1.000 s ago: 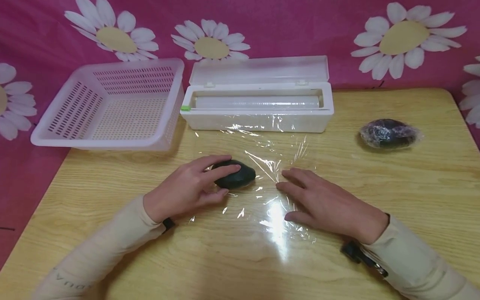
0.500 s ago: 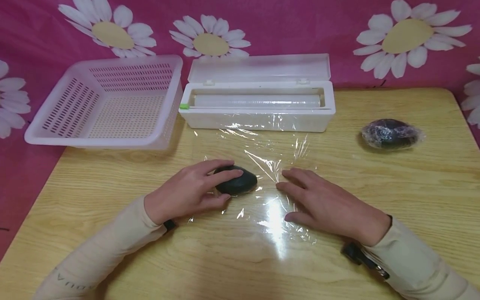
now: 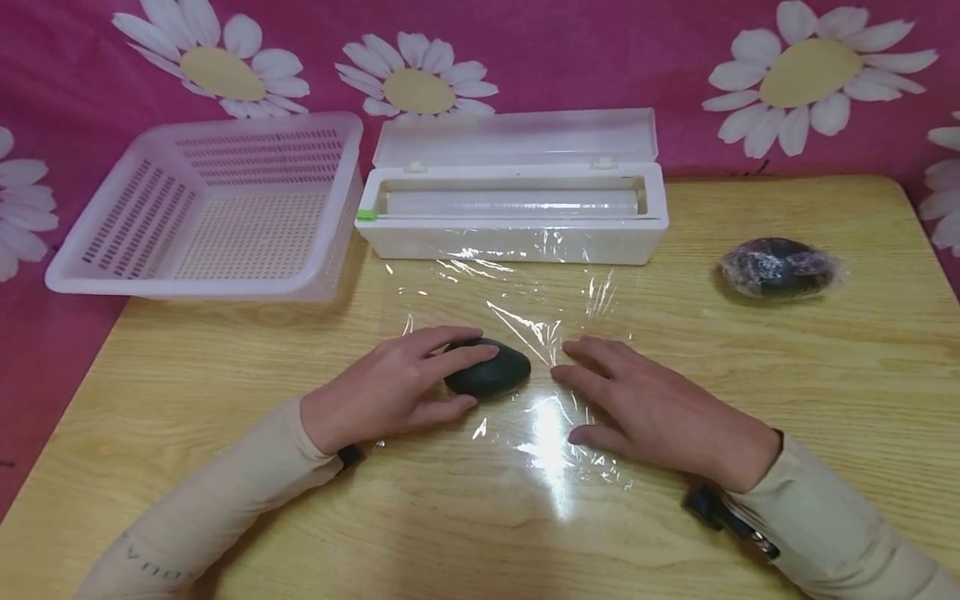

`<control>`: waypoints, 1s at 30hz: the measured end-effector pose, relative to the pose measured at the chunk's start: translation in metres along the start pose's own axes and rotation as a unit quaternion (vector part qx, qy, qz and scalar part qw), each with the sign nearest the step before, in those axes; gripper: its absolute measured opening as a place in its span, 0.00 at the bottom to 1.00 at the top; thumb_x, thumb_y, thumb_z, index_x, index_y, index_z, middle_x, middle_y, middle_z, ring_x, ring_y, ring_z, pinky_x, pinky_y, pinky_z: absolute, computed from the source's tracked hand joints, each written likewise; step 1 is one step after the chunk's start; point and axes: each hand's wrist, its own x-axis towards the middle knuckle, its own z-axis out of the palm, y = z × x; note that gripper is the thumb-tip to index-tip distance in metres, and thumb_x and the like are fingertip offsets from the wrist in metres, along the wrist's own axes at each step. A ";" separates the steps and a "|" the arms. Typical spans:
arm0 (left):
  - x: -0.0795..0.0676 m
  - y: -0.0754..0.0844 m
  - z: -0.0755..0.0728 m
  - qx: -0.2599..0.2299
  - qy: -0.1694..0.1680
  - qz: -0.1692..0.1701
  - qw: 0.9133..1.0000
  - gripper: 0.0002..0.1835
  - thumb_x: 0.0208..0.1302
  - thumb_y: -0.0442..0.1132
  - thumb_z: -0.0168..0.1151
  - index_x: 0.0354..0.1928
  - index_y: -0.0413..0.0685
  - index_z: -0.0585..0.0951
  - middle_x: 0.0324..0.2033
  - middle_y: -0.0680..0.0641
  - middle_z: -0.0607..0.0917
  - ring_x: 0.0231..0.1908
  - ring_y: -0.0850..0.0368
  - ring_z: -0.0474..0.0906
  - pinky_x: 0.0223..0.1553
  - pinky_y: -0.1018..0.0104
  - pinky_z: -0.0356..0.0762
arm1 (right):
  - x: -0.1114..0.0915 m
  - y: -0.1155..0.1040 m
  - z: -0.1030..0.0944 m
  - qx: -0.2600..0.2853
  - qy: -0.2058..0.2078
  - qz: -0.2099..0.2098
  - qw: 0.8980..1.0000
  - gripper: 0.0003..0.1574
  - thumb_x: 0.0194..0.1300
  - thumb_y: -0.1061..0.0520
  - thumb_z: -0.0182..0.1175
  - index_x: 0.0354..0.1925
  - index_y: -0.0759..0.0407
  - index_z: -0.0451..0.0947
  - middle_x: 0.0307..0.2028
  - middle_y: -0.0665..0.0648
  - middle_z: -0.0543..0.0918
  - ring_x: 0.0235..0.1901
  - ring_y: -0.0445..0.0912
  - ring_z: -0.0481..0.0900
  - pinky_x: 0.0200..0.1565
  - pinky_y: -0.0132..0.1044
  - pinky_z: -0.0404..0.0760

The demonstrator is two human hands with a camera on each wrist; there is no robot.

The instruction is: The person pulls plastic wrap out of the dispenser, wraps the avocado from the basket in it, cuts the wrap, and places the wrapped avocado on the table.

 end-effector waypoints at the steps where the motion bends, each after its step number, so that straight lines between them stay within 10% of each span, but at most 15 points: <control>1: 0.000 0.000 0.000 0.001 0.001 0.001 1.000 0.27 0.67 0.49 0.68 0.67 0.56 0.78 0.64 0.44 0.83 0.59 0.50 0.84 0.56 0.56 0.86 | 0.000 0.000 0.000 -0.001 0.001 -0.001 1.000 0.41 0.67 0.36 0.67 0.73 0.45 0.71 0.75 0.56 0.69 0.72 0.56 0.70 0.63 0.58 0.80; 30: 0.008 0.004 -0.001 0.027 0.014 0.036 0.999 0.21 0.70 0.51 0.65 0.62 0.55 0.82 0.61 0.46 0.84 0.60 0.53 0.83 0.57 0.59 0.86 | 0.000 -0.001 0.000 0.002 0.003 0.001 1.000 0.41 0.67 0.35 0.67 0.73 0.44 0.71 0.75 0.56 0.69 0.72 0.55 0.71 0.62 0.58 0.81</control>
